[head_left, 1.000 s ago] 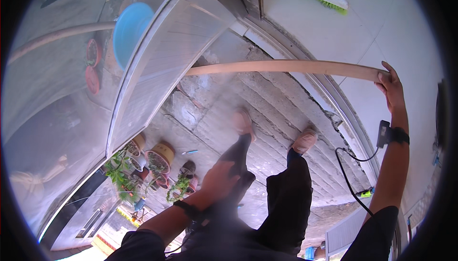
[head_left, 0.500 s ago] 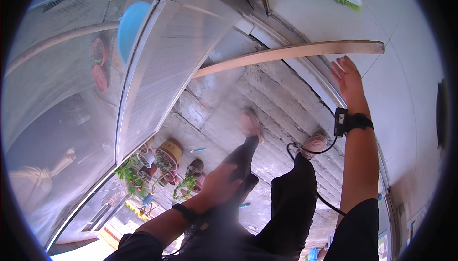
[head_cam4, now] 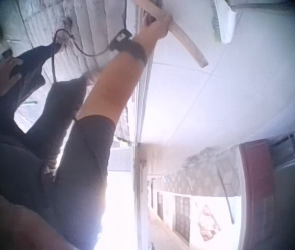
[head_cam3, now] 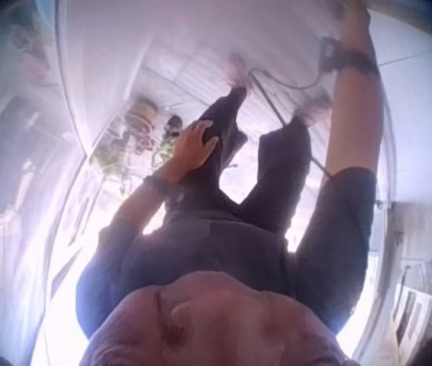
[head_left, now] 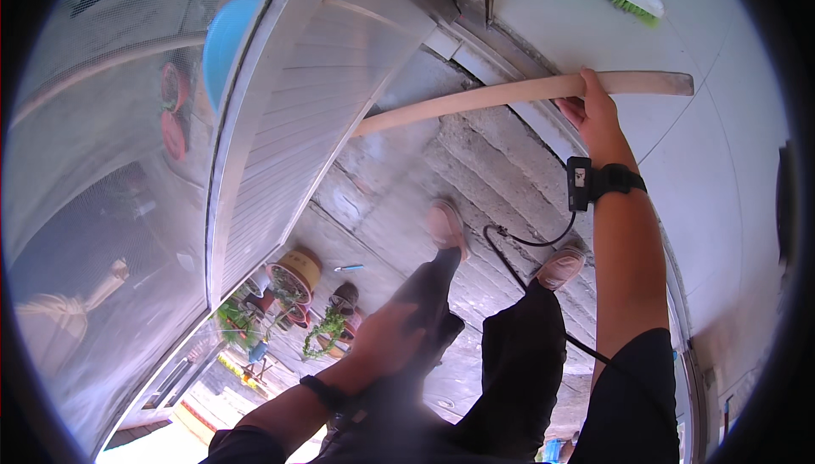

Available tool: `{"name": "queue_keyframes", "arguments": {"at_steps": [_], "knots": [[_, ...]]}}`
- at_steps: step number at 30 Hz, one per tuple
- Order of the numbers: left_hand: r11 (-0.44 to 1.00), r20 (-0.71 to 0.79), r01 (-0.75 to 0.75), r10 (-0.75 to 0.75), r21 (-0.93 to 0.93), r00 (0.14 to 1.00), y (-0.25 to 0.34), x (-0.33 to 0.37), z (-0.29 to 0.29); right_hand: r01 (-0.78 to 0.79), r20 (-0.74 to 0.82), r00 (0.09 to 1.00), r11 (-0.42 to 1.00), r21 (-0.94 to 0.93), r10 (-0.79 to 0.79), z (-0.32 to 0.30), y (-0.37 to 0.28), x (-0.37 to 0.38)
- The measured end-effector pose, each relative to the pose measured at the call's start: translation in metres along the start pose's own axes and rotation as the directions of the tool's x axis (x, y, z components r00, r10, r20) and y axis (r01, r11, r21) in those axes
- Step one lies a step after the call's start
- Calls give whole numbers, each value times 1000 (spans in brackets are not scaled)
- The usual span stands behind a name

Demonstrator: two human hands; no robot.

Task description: The person props a screen door open using a wooden board and then uses a shovel to collect debris from an indoor floor and carry it outside to dump it.

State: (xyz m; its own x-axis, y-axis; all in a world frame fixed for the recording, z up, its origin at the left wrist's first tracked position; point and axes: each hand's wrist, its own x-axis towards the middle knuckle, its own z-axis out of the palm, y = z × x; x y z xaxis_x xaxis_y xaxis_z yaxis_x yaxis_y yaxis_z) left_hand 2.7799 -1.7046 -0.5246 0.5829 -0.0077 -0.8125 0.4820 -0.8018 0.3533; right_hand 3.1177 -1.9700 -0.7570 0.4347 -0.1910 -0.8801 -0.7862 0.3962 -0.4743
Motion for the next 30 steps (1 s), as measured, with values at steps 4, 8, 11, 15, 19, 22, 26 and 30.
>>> {"name": "queue_keyframes", "arguments": {"at_steps": [4, 8, 11, 15, 19, 22, 26, 30], "knots": [[1000, 4, 14, -14, 11, 1000, -3, 0, -3, 39, -48, 998, 999, -32, -41, 3, 3, -2], [1000, -9, -22, 22, 3, 1000, -5, 0, -6, 87, -84, 993, 996, 0, -86, -12, -7, 0], [1000, -22, -24, 24, -15, 999, -9, 0, -4, 100, -72, 992, 995, 7, -99, -18, -19, -4], [999, -21, -26, 25, -24, 999, -14, 0, -3, 191, -138, 973, 981, 39, -184, -20, -24, -8], [999, -28, -21, 20, -41, 999, -19, -1, -1, 270, -85, 960, 963, 25, -267, -29, -44, -2], [999, -42, -18, 16, -48, 999, -23, -3, -1, 276, -36, 961, 961, 17, -275, -41, -58, 1], [999, -43, -13, 11, -48, 999, -23, -4, -4, 261, -40, 965, 965, 29, -259, -53, -58, 7], [999, -39, -41, 40, -31, 998, -24, -3, -2, 233, -15, 973, 970, 64, -232, -28, -46, 8]]}}
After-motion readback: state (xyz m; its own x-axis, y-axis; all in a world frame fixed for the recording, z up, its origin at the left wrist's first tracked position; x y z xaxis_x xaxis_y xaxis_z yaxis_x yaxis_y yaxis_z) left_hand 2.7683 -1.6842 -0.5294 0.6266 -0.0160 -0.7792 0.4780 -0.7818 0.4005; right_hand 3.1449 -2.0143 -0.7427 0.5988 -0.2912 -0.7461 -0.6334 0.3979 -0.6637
